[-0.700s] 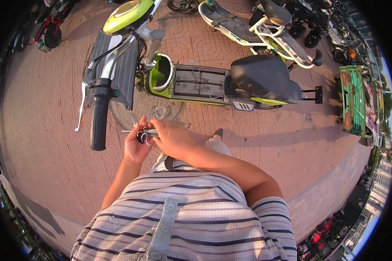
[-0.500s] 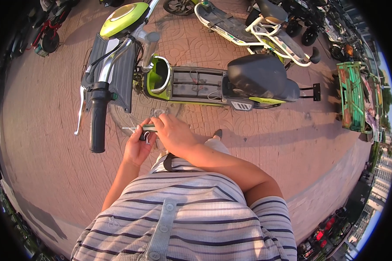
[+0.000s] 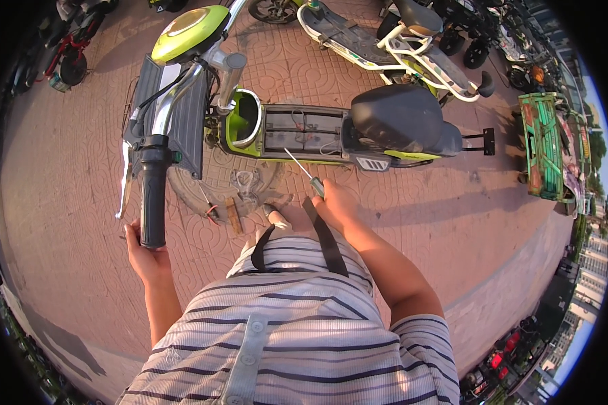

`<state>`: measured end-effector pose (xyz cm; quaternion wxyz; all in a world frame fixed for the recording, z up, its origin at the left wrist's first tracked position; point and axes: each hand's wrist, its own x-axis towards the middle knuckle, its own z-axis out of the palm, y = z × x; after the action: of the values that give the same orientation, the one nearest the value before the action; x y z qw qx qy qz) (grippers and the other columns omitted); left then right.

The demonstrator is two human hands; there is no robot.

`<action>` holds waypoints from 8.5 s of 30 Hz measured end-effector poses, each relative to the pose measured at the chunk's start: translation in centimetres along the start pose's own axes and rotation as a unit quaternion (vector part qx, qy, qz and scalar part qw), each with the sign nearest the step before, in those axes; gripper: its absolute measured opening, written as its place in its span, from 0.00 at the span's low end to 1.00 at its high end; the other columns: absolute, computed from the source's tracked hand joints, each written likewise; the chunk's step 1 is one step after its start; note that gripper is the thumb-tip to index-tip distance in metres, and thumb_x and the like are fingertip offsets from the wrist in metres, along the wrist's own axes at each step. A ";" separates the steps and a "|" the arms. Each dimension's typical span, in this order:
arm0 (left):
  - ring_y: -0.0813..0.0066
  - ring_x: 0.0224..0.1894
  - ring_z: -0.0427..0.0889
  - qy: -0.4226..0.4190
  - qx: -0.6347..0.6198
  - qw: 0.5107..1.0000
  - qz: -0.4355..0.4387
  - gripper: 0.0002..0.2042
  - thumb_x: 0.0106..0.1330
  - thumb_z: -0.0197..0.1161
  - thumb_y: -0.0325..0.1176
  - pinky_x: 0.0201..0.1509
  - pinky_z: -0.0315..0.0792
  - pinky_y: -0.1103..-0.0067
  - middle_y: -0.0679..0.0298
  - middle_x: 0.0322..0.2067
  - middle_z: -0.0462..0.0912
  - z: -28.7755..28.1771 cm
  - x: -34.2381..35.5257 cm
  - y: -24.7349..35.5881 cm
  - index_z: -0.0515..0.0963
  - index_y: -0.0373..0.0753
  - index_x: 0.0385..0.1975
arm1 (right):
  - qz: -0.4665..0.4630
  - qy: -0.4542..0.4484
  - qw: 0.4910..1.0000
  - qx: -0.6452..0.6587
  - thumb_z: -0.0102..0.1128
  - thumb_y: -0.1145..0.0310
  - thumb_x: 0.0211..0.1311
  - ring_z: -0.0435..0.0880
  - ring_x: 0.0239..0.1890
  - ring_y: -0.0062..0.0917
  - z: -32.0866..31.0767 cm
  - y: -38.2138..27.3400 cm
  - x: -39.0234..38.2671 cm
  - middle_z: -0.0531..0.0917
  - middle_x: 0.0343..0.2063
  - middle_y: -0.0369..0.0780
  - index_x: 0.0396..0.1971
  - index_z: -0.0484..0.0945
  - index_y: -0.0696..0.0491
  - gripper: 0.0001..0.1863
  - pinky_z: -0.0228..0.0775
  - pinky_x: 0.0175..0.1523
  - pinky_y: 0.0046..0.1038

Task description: The person repairs an electric scooter by using pliers and a screwdriver to work on wires and connectors inside the battery compartment.

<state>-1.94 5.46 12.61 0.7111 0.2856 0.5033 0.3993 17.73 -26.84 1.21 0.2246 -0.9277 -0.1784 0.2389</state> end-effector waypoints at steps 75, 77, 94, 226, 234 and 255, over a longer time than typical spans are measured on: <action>0.74 0.20 0.67 0.056 0.655 0.706 0.263 0.23 0.77 0.47 0.45 0.25 0.63 0.77 0.60 0.17 0.68 13.4 -6.4 3.4 0.75 0.32 0.26 | -0.295 -0.526 0.681 -0.415 0.64 0.58 0.46 0.84 0.45 0.43 1.6 4.1 27.1 0.85 0.39 0.51 0.38 0.84 0.57 0.21 0.77 0.51 0.39; 0.76 0.22 0.66 0.055 0.646 0.711 0.274 0.22 0.78 0.46 0.44 0.28 0.62 0.79 0.63 0.18 0.68 13.7 -6.4 3.5 0.74 0.33 0.27 | -0.279 -0.550 0.665 -0.421 0.64 0.62 0.45 0.84 0.45 0.44 1.6 5.3 26.0 0.84 0.39 0.53 0.38 0.83 0.60 0.21 0.76 0.51 0.39; 0.86 0.25 0.58 0.077 -0.061 0.945 0.312 0.10 0.79 0.44 0.38 0.29 0.57 0.85 0.74 0.23 0.60 4.3 -3.9 2.7 0.71 0.39 0.42 | -0.114 -0.445 0.861 -0.219 0.62 0.63 0.52 0.83 0.21 0.33 -0.8 14.1 9.8 0.84 0.22 0.46 0.32 0.82 0.53 0.11 0.75 0.30 0.36; 0.52 0.43 0.82 0.283 0.572 0.759 0.130 0.13 0.70 0.55 0.40 0.47 0.74 0.65 0.53 0.39 0.84 -39.2 46.9 -64.3 0.80 0.40 0.44 | -0.101 -0.266 0.891 -0.353 0.58 0.59 0.60 0.86 0.37 0.44 55.4 22.0 30.1 0.85 0.30 0.48 0.44 0.76 0.48 0.14 0.75 0.42 0.45; 0.56 0.47 0.82 0.163 0.727 0.663 0.075 0.20 0.68 0.58 0.49 0.50 0.75 0.65 0.59 0.51 0.77 -40.4 54.2 -62.9 0.77 0.44 0.54 | -0.131 -0.232 0.914 -0.306 0.54 0.68 0.59 0.87 0.36 0.39 57.5 23.8 30.0 0.85 0.28 0.42 0.43 0.78 0.49 0.13 0.78 0.36 0.42; 0.51 0.43 0.80 -0.242 0.692 0.639 0.233 0.12 0.61 0.61 0.30 0.43 0.76 0.65 0.57 0.42 0.79 -31.9 41.9 -61.9 0.78 0.42 0.45 | -0.138 -0.246 0.927 -0.248 0.42 0.63 0.70 0.87 0.37 0.37 56.1 27.1 27.5 0.86 0.33 0.43 0.48 0.78 0.53 0.17 0.78 0.39 0.42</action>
<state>-7.34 9.33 -68.39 0.2857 0.8885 0.3590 0.0029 17.05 -18.80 -66.37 -0.0333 -0.8319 -0.4079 0.3747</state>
